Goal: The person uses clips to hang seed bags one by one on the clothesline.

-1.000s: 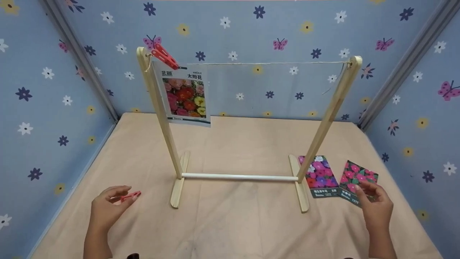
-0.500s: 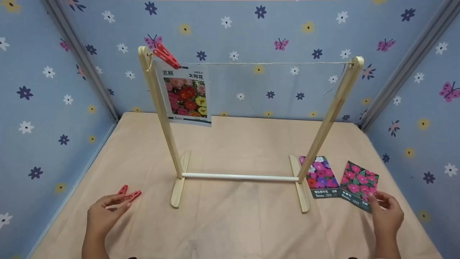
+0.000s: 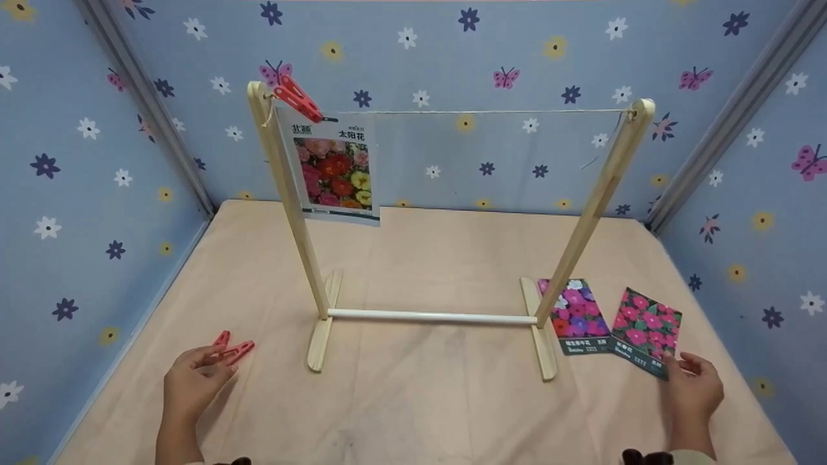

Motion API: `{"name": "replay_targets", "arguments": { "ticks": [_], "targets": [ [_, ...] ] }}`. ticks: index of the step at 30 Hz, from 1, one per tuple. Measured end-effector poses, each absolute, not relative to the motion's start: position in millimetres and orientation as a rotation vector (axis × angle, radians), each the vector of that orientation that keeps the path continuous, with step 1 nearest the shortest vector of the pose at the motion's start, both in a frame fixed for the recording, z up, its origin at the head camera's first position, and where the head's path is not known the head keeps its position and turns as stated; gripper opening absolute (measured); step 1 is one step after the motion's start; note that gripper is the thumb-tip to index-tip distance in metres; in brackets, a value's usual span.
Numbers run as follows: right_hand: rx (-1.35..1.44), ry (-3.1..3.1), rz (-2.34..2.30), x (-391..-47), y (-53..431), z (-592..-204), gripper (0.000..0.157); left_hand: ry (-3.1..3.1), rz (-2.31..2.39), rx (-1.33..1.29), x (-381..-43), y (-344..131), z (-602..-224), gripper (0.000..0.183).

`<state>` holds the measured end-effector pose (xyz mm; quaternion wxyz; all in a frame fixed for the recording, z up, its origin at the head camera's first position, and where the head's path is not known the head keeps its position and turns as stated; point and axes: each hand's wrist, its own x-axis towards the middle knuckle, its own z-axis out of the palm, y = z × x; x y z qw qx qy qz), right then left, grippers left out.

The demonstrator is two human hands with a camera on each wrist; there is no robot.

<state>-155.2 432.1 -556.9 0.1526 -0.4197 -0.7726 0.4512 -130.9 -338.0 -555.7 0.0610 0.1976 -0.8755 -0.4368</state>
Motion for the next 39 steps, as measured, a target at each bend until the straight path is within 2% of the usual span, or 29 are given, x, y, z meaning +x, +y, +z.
{"name": "replay_targets", "arguments": {
  "ticks": [6, 14, 21, 28, 35, 39],
  "targets": [
    [-1.212, -2.301, 1.241, -158.2, 433.4, -567.5, 0.059, -2.693, -1.270, 0.581, -136.0, -336.5, -560.2, 0.045],
    [-1.196, -2.530, 1.058, -167.3, 430.5, -563.2, 0.076, -2.723, -1.337, 0.595, -145.9, -335.6, -563.0, 0.053],
    [-1.257, -2.612, 0.950, -171.3, 426.3, -566.8, 0.073, -2.733, -1.315, 0.595, -145.9, -332.7, -566.7, 0.048],
    [-1.135, -2.649, 0.981, -168.5, 428.4, -563.4, 0.068, -2.726, -1.277, 0.629, -144.3, -330.3, -567.3, 0.041],
    [-1.124, -2.701, 1.148, -151.1, 441.6, -554.9, 0.075, -2.713, -1.254, 0.581, -140.6, -328.9, -567.6, 0.038],
    [-1.158, -2.672, 1.167, -146.6, 441.9, -558.9, 0.083, -2.712, -1.223, 0.539, -138.4, -329.3, -567.9, 0.038]
  ]
}}
